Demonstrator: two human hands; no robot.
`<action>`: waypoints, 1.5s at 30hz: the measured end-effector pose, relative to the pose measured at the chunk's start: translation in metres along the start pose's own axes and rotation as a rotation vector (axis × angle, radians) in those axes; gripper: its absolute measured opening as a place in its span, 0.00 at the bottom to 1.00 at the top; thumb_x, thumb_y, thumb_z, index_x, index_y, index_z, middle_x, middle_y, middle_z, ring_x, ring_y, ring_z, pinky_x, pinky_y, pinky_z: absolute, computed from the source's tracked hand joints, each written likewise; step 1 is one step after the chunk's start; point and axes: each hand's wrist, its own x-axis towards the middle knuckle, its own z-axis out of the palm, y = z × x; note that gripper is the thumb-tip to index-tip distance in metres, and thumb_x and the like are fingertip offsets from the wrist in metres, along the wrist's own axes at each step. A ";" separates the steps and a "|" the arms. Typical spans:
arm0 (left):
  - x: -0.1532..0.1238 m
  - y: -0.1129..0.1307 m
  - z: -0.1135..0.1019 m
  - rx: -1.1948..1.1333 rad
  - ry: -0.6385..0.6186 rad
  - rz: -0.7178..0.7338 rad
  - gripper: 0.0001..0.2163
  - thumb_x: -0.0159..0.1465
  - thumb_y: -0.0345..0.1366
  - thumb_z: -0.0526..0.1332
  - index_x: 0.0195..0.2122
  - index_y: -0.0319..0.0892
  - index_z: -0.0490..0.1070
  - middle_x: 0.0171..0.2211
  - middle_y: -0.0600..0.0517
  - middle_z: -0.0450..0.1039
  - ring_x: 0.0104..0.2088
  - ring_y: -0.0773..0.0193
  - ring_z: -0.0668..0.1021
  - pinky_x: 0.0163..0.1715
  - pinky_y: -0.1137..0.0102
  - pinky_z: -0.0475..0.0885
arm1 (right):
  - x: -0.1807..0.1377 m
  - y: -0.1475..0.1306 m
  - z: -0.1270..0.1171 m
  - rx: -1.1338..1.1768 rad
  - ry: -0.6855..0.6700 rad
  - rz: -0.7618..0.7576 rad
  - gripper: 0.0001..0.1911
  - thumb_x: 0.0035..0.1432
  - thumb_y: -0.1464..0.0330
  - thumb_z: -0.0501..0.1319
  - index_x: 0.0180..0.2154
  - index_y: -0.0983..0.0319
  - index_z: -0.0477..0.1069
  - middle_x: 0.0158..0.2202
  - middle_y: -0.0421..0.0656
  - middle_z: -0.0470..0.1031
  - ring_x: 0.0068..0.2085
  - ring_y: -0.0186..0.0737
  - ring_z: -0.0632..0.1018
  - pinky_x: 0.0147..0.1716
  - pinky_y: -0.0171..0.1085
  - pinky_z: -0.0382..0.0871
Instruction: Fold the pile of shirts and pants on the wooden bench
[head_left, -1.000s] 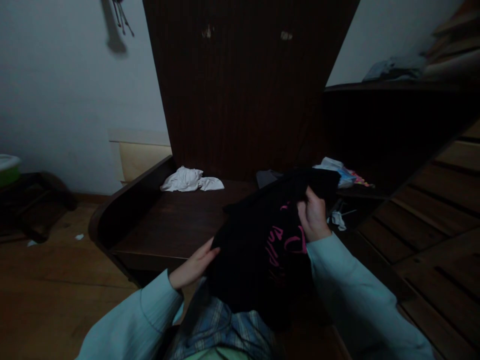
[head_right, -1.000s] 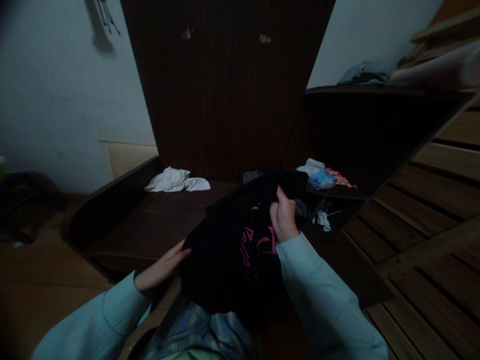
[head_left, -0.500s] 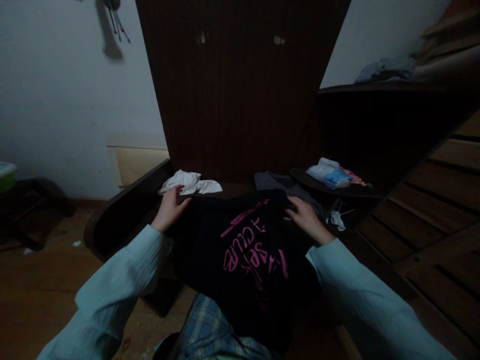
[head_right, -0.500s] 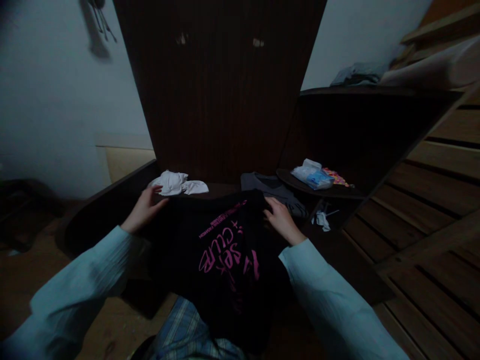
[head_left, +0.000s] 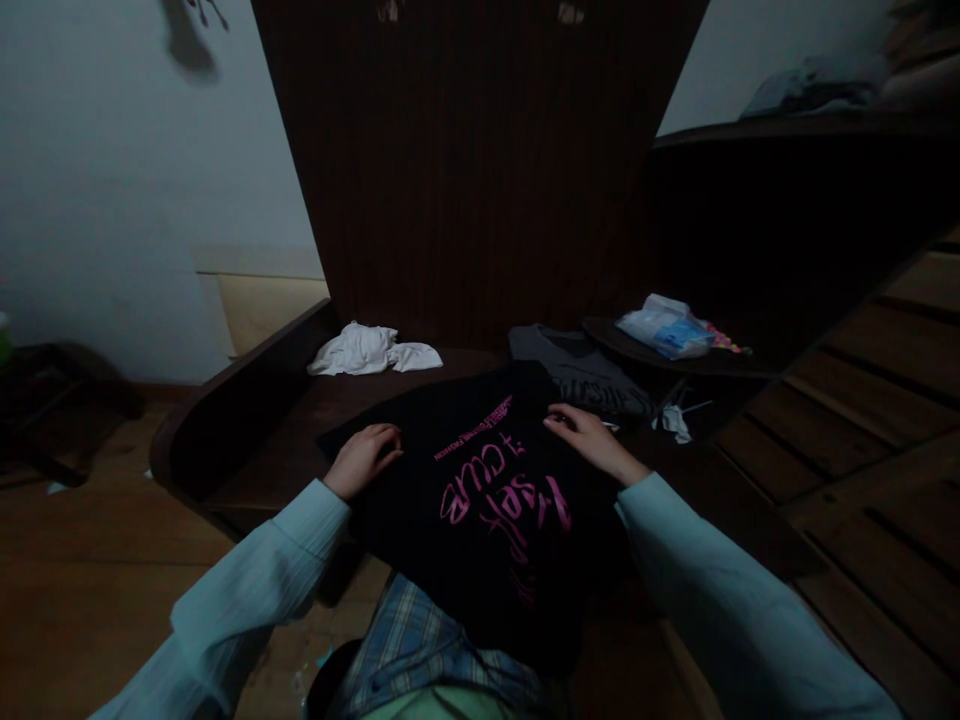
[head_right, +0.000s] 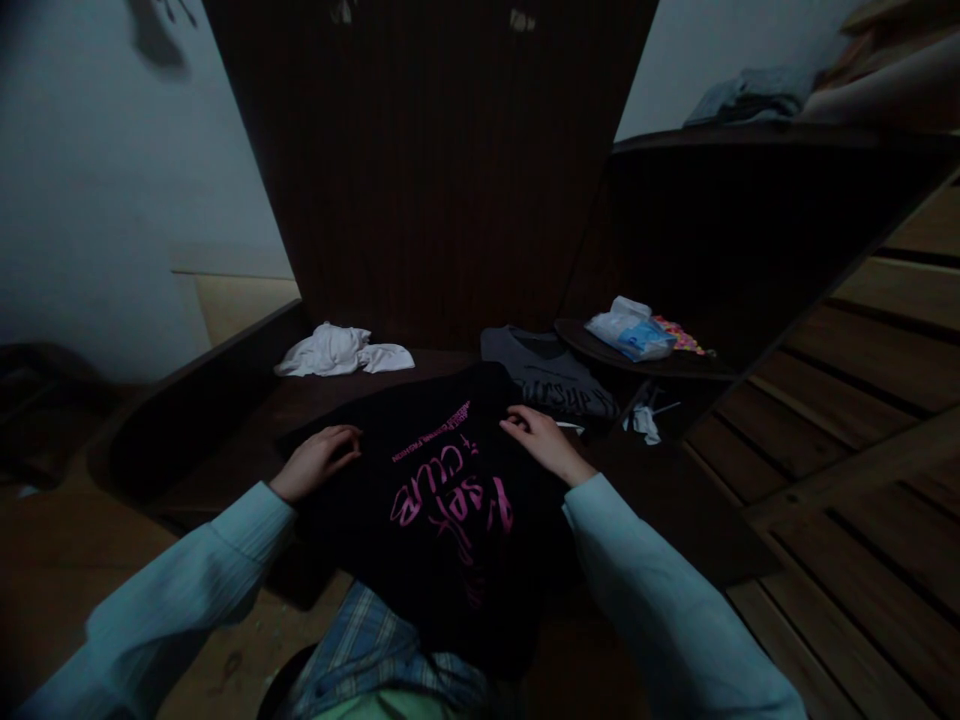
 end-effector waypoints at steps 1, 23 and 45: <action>0.001 -0.003 -0.002 0.013 0.004 -0.009 0.08 0.59 0.39 0.51 0.30 0.42 0.67 0.43 0.47 0.70 0.46 0.58 0.71 0.45 0.63 0.66 | 0.000 0.001 0.003 0.005 -0.012 0.003 0.13 0.51 0.63 0.56 0.38 0.62 0.70 0.35 0.45 0.75 0.37 0.41 0.75 0.39 0.40 0.68; 0.048 -0.054 -0.022 0.318 0.367 -0.348 0.11 0.55 0.28 0.50 0.35 0.37 0.68 0.40 0.40 0.69 0.42 0.51 0.71 0.41 0.60 0.66 | -0.028 0.026 0.040 -0.046 -0.213 -0.244 0.12 0.47 0.69 0.61 0.37 0.62 0.69 0.43 0.48 0.68 0.46 0.45 0.68 0.48 0.46 0.62; -0.046 0.042 0.018 -0.114 -0.123 0.293 0.15 0.62 0.36 0.52 0.49 0.47 0.66 0.54 0.49 0.64 0.55 0.59 0.65 0.52 0.60 0.62 | 0.031 -0.003 0.068 -0.461 -0.047 0.071 0.20 0.51 0.78 0.50 0.47 0.64 0.64 0.46 0.50 0.71 0.42 0.45 0.74 0.38 0.36 0.64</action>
